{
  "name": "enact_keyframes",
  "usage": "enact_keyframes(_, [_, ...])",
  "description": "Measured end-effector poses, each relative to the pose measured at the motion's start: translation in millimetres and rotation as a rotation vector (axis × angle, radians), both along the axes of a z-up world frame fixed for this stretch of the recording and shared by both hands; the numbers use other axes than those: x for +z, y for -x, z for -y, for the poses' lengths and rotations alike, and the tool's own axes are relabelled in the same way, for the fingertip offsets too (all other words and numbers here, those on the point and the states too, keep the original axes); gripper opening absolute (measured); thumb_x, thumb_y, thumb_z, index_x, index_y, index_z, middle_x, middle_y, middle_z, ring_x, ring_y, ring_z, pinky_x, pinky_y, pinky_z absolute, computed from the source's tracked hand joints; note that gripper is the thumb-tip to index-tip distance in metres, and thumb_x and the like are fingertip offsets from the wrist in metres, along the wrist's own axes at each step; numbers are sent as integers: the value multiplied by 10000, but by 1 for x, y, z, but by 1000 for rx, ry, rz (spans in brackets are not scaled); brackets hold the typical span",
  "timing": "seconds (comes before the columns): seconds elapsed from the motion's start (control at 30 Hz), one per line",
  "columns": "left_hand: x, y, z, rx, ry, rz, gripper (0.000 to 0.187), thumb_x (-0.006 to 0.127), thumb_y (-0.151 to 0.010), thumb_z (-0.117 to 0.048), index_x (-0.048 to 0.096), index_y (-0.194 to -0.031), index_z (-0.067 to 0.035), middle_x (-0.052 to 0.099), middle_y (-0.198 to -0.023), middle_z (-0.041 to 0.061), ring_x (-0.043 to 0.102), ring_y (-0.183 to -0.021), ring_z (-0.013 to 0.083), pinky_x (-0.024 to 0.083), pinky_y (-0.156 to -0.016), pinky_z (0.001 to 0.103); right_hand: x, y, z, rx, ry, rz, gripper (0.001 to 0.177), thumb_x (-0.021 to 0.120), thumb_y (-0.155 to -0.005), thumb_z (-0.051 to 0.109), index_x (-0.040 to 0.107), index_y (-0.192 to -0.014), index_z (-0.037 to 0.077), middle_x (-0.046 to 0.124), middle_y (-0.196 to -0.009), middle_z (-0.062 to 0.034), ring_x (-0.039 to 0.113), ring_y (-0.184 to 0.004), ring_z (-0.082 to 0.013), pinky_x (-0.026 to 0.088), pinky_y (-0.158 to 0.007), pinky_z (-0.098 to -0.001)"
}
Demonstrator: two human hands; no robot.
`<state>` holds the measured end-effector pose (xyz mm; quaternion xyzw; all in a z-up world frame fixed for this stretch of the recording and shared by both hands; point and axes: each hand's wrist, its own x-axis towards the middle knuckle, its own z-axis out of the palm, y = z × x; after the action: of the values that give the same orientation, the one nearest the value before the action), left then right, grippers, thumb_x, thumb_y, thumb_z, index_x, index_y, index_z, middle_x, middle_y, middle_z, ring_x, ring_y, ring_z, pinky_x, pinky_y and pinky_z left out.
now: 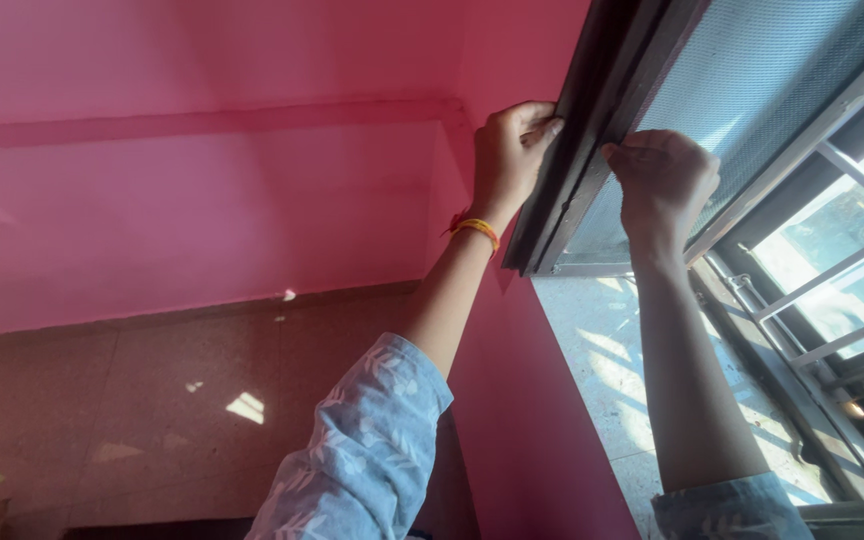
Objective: The person uses a small metal tool to adjust the latch mechanism on a window. They then open the window, remove the screen panel, and reposition it before closing the window again.
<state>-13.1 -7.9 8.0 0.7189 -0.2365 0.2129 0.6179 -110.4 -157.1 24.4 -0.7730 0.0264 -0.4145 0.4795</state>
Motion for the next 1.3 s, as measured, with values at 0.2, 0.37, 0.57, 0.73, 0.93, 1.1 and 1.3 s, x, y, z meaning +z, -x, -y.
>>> enact_keyframes(0.2, [6, 39, -7, 105, -144, 0, 331, 728, -932, -135, 703, -1249, -44, 781, -1143, 138, 784, -1032, 229, 626, -931, 334, 1, 3, -4, 42, 29, 45, 149, 812, -908, -38, 733, -1033, -49, 786, -960, -99, 800, -889, -165, 635, -794, -275])
enact_keyframes(0.37, [25, 104, 4, 148, -141, 396, 406, 656, -1108, -207, 510, -1486, -178, 524, -1545, 7, 562, -1421, 208, 505, -1193, 323, 11, 44, -11, -57, 128, 66, 311, 841, -936, 48, 686, -1203, 10, 734, -1186, -111, 715, -1122, -235, 588, -884, -379])
enact_keyframes(0.57, [68, 151, 59, 7, -287, 602, 615, 512, -1126, -504, 231, -1619, -267, 214, -1716, 10, 239, -1577, 264, 275, -1305, 511, 42, 116, -7, -342, 393, 276, 199, 721, -1149, 79, 611, -1307, 30, 615, -1443, -147, 560, -1383, -310, 505, -1102, -471])
enact_keyframes(0.73, [80, 178, 101, -129, -221, 605, 596, 454, -1168, -540, 197, -1641, -283, 162, -1703, -26, 181, -1596, 254, 233, -1311, 529, 60, 171, -1, -504, 411, 250, 207, 652, -1135, 59, 597, -1330, 23, 649, -1368, -136, 635, -1298, -271, 559, -1028, -411])
enact_keyframes(0.93, [80, 195, 133, -256, -231, 623, 566, 433, -1192, -514, 239, -1654, -249, 182, -1749, -14, 171, -1611, 238, 238, -1330, 517, 57, 217, -6, -545, 354, 213, 283, 669, -1121, -36, 584, -1387, 13, 632, -1394, -150, 646, -1327, -285, 595, -1107, -393])
enact_keyframes(1.1, [77, 209, 153, -319, -218, 628, 566, 417, -1198, -510, 256, -1657, -221, 208, -1747, 16, 196, -1609, 240, 242, -1329, 508, 54, 239, -1, -606, 364, 190, 368, 644, -1044, -89, 590, -1387, 33, 630, -1373, -135, 672, -1264, -244, 587, -1076, -387])
enact_keyframes(1.3, [81, 223, 165, -507, -166, 569, 530, 404, -1195, -435, 297, -1633, -157, 251, -1727, 87, 283, -1624, 285, 304, -1346, 435, 54, 261, 1, -647, 307, 233, 309, 670, -1078, -69, 614, -1355, 53, 618, -1309, -119, 710, -1137, -170, 645, -910, -280])
